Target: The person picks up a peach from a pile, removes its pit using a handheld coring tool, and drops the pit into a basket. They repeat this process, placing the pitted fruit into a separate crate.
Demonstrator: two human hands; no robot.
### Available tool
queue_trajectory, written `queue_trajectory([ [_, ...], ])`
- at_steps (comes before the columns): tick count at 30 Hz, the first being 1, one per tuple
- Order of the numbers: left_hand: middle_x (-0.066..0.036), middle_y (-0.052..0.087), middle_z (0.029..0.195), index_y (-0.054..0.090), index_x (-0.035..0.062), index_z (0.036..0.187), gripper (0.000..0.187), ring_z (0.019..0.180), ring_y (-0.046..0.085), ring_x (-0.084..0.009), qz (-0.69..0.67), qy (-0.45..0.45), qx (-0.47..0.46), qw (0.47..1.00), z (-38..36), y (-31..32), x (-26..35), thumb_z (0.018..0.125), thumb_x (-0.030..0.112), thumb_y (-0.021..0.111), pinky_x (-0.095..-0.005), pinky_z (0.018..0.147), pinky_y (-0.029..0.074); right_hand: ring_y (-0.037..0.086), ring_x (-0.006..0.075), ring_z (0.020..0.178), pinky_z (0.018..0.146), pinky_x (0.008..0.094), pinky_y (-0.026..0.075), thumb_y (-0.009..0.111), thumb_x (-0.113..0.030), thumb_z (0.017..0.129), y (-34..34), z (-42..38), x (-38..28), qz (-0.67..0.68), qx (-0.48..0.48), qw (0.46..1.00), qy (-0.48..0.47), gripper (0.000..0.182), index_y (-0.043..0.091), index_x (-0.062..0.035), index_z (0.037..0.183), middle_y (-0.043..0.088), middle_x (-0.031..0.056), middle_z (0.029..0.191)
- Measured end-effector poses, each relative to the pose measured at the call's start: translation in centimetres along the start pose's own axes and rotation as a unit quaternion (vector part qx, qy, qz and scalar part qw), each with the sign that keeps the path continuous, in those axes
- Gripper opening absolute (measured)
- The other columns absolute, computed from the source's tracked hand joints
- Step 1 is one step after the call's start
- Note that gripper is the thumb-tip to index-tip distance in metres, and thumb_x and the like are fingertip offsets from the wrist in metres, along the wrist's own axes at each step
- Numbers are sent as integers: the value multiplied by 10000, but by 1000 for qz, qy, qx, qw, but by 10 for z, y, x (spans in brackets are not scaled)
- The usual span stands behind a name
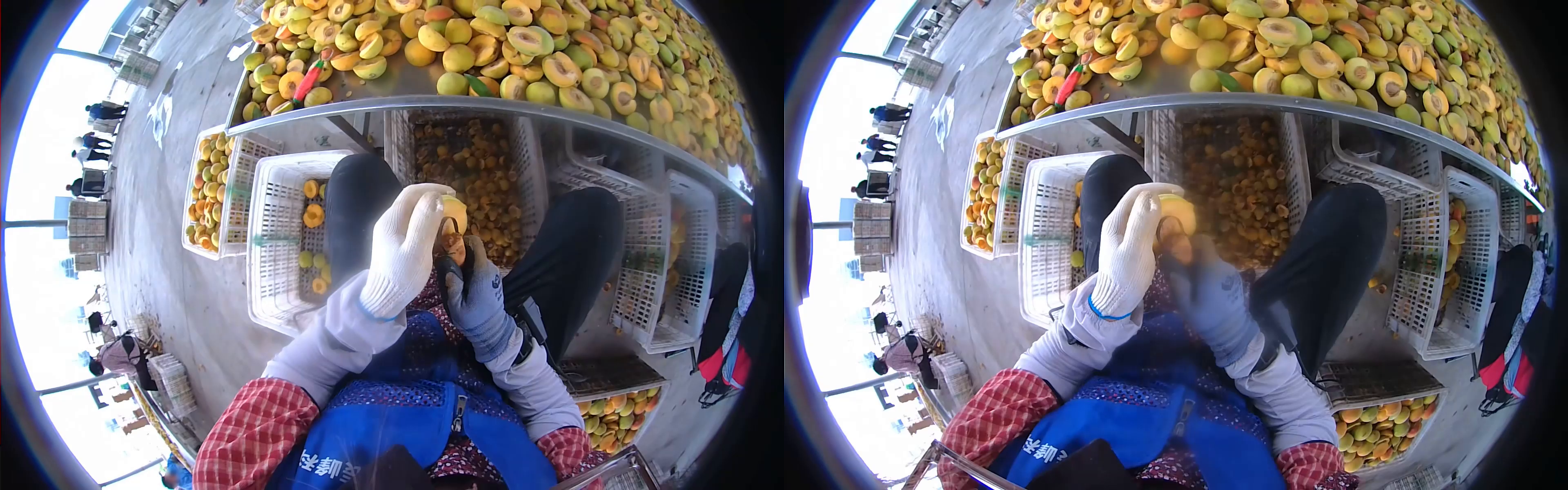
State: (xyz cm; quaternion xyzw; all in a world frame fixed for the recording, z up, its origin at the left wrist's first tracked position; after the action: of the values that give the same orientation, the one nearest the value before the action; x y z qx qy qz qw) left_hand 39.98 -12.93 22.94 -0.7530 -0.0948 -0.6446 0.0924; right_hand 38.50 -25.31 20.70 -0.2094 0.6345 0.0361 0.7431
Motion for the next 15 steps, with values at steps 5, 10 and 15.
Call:
queue_trajectory([
  [5,-106,659,856,587,-25,1113,277,662,610,-127,27,28,3,999,-7,1,4,1005,197,462,-235,610,473,642,419,688,583,451,493,598,-142,886,-2,-5,-3,-4,-5,1000,-3,331,461,7,1148,619,235,769],
  [10,-87,651,828,595,-29,1096,246,622,603,-118,46,14,-18,999,-6,5,9,996,149,459,-228,587,463,648,308,686,594,379,494,573,-147,925,1,-19,2,67,-4,997,-39,408,427,37,1258,646,159,811],
  [15,-75,652,832,613,-21,1066,218,636,598,-103,155,84,-27,984,-7,10,27,987,113,462,-218,589,467,546,149,575,514,279,454,496,-272,999,39,-40,39,467,-79,850,230,347,465,-22,1238,585,18,774],
])
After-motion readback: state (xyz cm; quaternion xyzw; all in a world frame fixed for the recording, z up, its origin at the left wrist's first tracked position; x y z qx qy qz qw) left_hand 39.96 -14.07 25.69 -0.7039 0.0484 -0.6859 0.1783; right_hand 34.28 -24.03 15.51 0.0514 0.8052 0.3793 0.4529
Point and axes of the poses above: each hand's wrist, its own z-axis towards the middle knuckle, its own y-axis out of the palm, x = y × z, the point moved 8 cm from there along z, towards the middle knuckle
